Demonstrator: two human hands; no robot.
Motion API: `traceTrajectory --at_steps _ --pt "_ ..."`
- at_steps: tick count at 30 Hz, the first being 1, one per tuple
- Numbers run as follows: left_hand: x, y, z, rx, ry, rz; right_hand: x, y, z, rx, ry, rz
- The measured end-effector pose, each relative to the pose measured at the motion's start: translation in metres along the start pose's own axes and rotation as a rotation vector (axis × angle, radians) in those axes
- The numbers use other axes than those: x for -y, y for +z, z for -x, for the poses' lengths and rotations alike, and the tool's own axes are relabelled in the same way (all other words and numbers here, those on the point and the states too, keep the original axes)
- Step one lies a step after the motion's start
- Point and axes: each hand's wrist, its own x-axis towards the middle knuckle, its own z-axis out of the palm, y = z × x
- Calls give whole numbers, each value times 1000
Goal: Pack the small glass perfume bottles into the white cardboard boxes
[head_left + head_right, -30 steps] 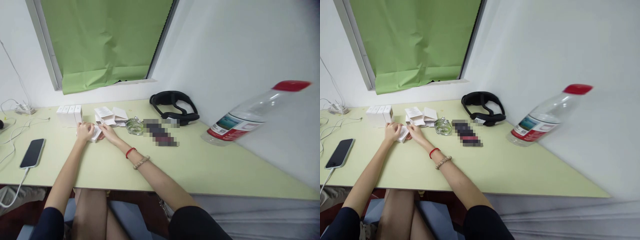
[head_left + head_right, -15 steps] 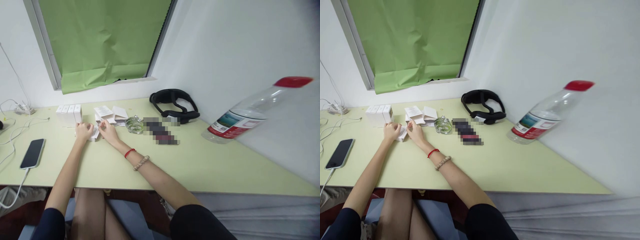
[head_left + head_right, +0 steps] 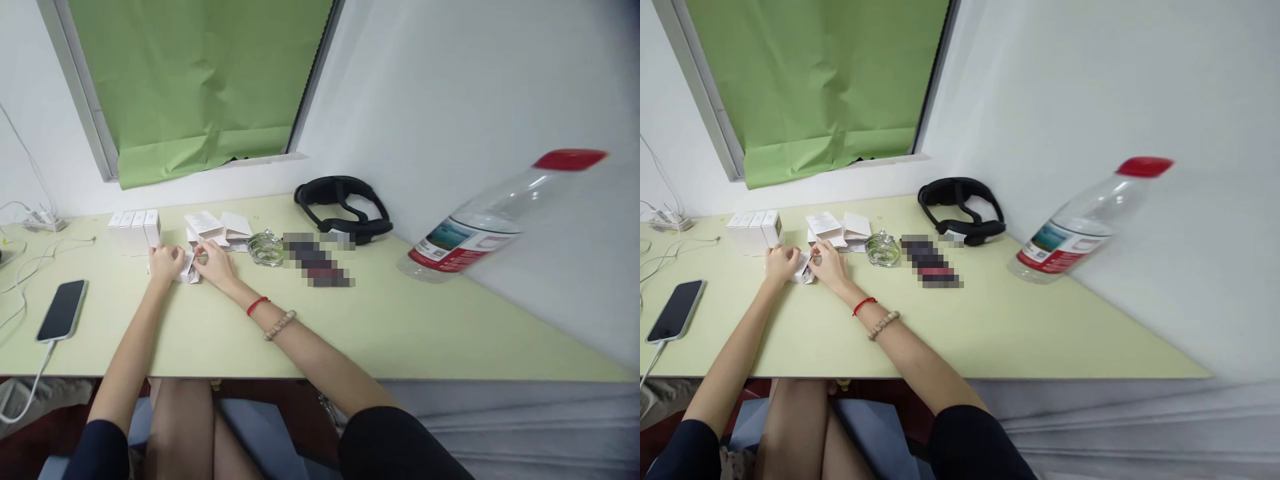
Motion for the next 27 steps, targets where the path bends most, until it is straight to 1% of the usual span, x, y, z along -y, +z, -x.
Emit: traceTrajectory --at_steps 5,9,11,16,18,23,25,27 --pt "-3 -4 1 30 -13 -29 -2 0 1 53 -47 111" --pt "-3 -3 1 32 -18 -13 -4 1 0 82 -27 139" --pt "-2 -3 1 33 -16 -9 -5 1 0 69 -23 123" --pt "-1 -3 0 45 -4 0 -5 2 0 -18 -65 93" --pt "-1 -3 0 47 3 7 -6 1 -1 -19 -101 83" --pt "-1 -3 -1 47 10 -9 -8 -5 -2 77 -270 72" --pt "-1 -2 -1 44 9 -12 -7 -7 -3 106 -289 76" --pt "0 -2 -1 43 9 -8 -6 -8 -3 117 -274 89"
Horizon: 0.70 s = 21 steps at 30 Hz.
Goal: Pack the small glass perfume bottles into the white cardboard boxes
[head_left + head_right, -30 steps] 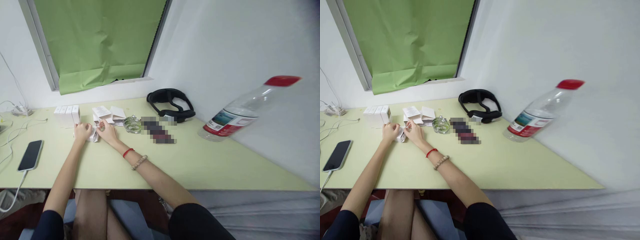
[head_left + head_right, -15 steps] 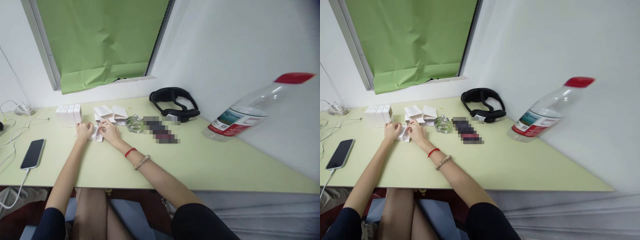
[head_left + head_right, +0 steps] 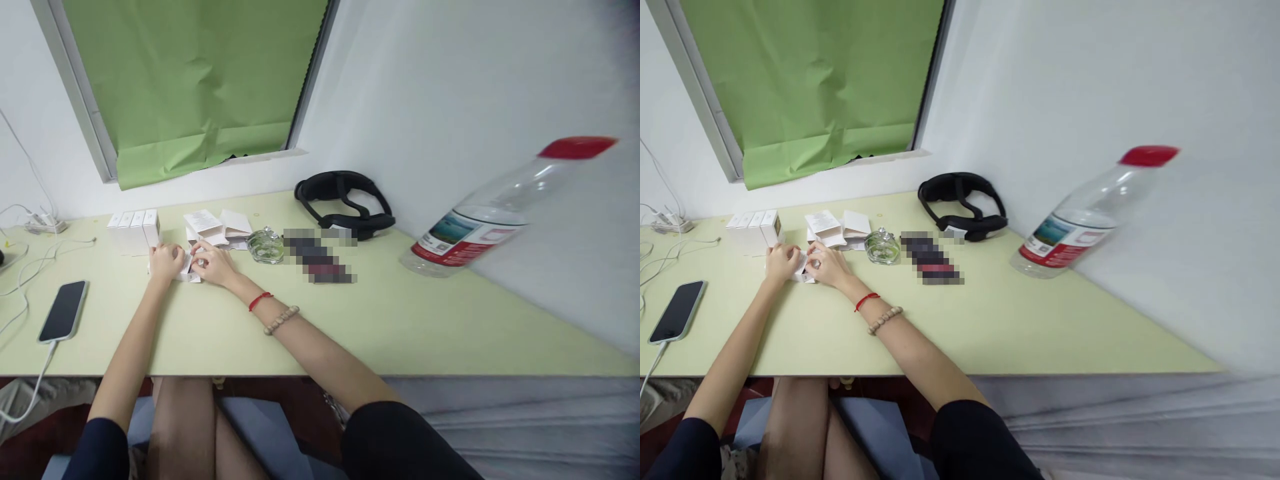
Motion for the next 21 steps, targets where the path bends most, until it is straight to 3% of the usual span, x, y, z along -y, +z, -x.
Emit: traceTrajectory --at_steps 13,17,21 --pt "1 -2 0 -9 29 -25 3 -4 2 70 99 113" --pt "2 -3 2 8 170 -44 2 1 3 119 60 24" --pt "-6 1 7 54 365 -47 -1 9 1 126 132 -72"
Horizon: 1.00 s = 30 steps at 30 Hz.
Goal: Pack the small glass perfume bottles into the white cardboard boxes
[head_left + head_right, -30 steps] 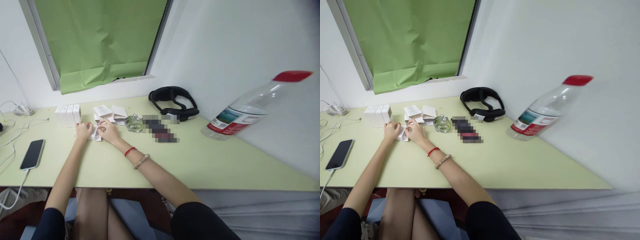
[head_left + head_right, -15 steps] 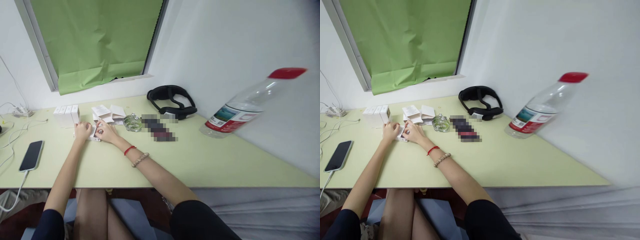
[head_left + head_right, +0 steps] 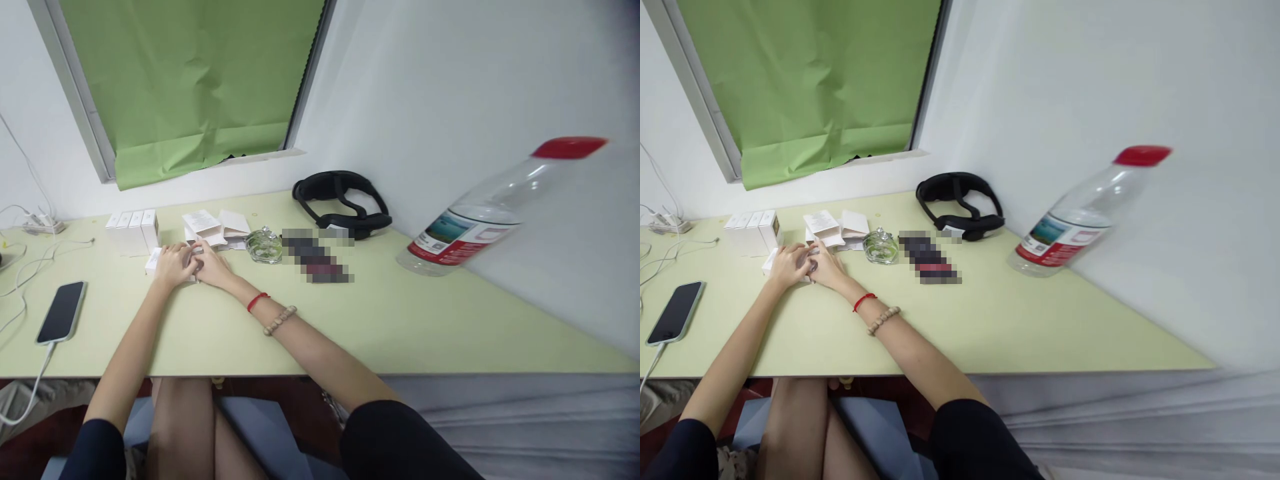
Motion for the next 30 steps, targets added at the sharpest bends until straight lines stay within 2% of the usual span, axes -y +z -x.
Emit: traceTrajectory --at_steps 3,9,15,18,22,27,30 --pt "-10 3 -1 19 42 24 -3 1 -3 14 29 -29" --pt "-16 -2 -3 58 -51 19 -12 -8 -7 70 -15 -77" --pt "-14 -5 -3 57 -114 22 -21 -29 -10 310 -33 -369" --pt "-13 -5 -3 56 -122 11 -23 -42 -10 378 -37 -396" --pt "-11 -4 -3 60 -99 17 -22 -48 -5 363 -44 -291" --pt "-8 -3 -1 31 -82 2 -19 -33 4 110 -65 -73" --pt "-8 -4 0 45 -79 -14 -15 -30 7 80 -57 -23"
